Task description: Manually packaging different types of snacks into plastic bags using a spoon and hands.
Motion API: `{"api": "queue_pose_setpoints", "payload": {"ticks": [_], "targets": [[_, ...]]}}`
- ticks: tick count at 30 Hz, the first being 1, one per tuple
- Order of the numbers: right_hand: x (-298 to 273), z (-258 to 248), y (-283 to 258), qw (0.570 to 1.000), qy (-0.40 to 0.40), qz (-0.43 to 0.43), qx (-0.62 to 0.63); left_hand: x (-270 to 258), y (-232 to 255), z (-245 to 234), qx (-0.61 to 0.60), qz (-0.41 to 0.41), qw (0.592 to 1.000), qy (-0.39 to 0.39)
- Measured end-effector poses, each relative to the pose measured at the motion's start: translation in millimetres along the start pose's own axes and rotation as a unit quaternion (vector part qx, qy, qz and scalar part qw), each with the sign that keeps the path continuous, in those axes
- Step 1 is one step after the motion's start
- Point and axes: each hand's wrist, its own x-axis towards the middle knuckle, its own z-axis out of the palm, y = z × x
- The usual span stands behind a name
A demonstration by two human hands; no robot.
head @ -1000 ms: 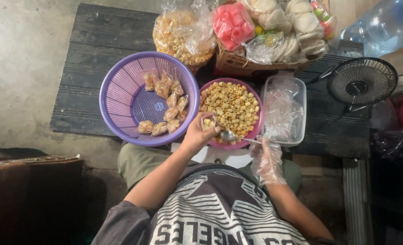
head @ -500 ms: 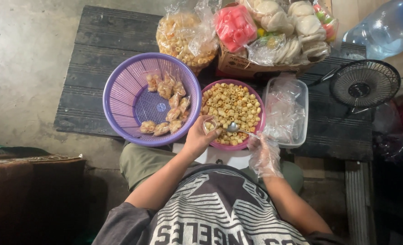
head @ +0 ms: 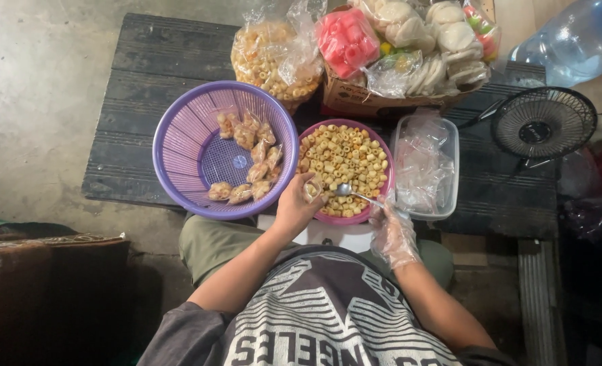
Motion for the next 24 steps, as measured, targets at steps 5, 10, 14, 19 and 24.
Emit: {"api": "queue_pose_setpoints", "payload": {"ticks": [5, 10, 14, 19, 24], "targets": [[-29.6, 26.9, -12.3, 0.994, 0.078, -0.056, 0.049, 10.6, -20.3, 6.3, 0.060, -0.001, 0.998, 0.005], [-27.1, 14.8, -14.0, 0.994, 0.053, -0.071, 0.072, 19.9, -29.9, 19.8, 0.104, 0.029, 0.994, 0.014], [-62.6, 14.7, -42.3, 0.987, 0.026, -0.016, 0.160, 24.6, -27.3, 29.3, 0.149, 0.103, 0.983, 0.029], [-106.2, 35.7, -69.9, 0.979, 0.067, -0.166, 0.093, 48.1, -59.1, 52.6, 0.233, 0.235, 0.941, 0.070], [-163.6, 81.2, -105.8, 0.953, -0.027, -0.292, -0.082, 58.1, -62.6, 70.5, 0.244, 0.318, 0.914, 0.063]]}}
